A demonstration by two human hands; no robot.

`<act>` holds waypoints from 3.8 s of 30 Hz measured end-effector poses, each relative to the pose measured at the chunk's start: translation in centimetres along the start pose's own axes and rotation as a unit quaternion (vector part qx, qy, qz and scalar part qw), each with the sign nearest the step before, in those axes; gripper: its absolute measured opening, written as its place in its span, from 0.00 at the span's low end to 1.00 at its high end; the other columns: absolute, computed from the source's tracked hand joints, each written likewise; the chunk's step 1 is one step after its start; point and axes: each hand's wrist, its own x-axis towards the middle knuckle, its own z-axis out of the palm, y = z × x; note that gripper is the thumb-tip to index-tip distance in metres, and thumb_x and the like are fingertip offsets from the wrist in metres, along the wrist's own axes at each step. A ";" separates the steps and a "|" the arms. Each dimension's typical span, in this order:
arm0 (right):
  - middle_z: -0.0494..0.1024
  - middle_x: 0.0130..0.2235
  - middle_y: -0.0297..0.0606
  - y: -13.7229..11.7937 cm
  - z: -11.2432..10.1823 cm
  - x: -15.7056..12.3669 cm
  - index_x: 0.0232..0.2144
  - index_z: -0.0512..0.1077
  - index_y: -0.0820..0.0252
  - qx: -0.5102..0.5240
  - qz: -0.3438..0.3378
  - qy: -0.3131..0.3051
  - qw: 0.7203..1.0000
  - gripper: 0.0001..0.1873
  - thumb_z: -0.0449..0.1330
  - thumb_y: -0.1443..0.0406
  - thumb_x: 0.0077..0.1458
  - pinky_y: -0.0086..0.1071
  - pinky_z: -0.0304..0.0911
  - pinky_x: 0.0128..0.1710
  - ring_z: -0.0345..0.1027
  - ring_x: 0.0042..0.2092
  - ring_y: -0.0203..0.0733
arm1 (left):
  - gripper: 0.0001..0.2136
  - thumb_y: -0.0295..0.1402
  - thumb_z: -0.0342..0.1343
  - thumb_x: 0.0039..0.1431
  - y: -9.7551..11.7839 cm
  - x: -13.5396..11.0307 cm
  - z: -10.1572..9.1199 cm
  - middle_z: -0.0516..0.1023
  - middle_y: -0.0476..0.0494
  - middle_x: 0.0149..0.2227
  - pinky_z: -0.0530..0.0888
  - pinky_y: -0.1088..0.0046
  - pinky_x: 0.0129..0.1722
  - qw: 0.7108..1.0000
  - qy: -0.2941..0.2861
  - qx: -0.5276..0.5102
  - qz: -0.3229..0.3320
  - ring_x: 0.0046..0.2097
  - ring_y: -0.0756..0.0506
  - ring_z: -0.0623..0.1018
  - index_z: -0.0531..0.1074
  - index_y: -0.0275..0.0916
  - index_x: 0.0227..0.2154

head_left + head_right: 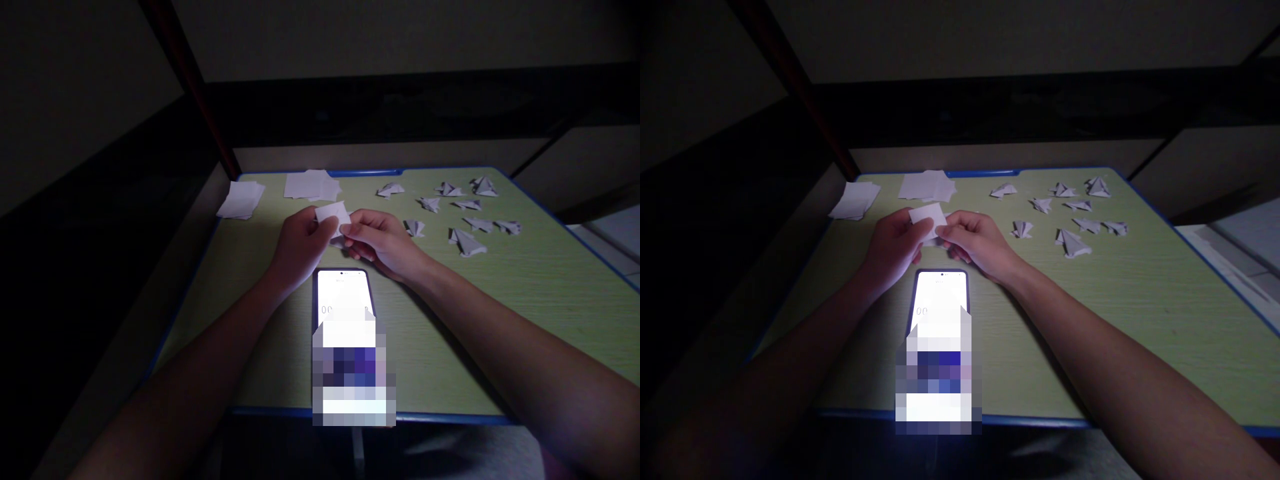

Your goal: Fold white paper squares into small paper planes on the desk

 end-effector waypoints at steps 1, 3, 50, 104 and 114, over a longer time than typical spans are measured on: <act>0.73 0.21 0.29 0.0 0.0 0.0 0.23 0.72 0.61 -0.002 0.002 0.003 1.000 0.13 0.72 0.62 0.46 0.28 0.48 0.16 0.56 0.18 0.26 | 0.08 0.33 0.55 0.52 0.0 0.0 0.0 0.63 0.54 0.17 0.58 0.76 0.18 1.000 -0.001 -0.001 0.002 0.21 0.54 0.62 0.64 0.39 0.21; 0.73 0.20 0.28 -0.1 0.0 0.0 0.23 0.72 0.60 -0.004 0.004 0.005 1.000 0.13 0.72 0.62 0.46 0.28 0.48 0.17 0.56 0.18 0.26 | 0.08 0.33 0.55 0.52 0.0 0.0 0.0 0.63 0.53 0.18 0.59 0.76 0.18 1.000 0.002 -0.003 0.003 0.21 0.54 0.62 0.64 0.39 0.21; 0.72 0.20 0.27 -0.2 0.0 -0.1 0.22 0.72 0.59 -0.006 0.002 -0.002 1.000 0.13 0.72 0.61 0.47 0.29 0.50 0.17 0.55 0.17 0.26 | 0.08 0.32 0.56 0.54 0.1 -0.1 0.0 0.63 0.54 0.17 0.59 0.76 0.17 1.000 -0.004 0.000 -0.003 0.20 0.54 0.63 0.65 0.39 0.22; 0.73 0.20 0.28 0.1 -0.1 -0.1 0.22 0.73 0.61 0.001 -0.002 0.001 1.000 0.11 0.71 0.64 0.47 0.29 0.50 0.18 0.55 0.17 0.25 | 0.08 0.32 0.54 0.54 0.4 -0.2 0.1 0.63 0.53 0.18 0.58 0.75 0.19 1.000 -0.008 0.019 -0.011 0.21 0.54 0.61 0.64 0.39 0.21; 0.72 0.20 0.28 0.0 0.0 -0.1 0.22 0.72 0.61 0.001 -0.001 0.003 1.000 0.13 0.72 0.63 0.45 0.28 0.49 0.17 0.55 0.17 0.25 | 0.08 0.30 0.54 0.55 0.3 -0.2 0.0 0.63 0.54 0.18 0.57 0.75 0.19 1.000 -0.008 0.024 -0.017 0.21 0.54 0.61 0.64 0.38 0.22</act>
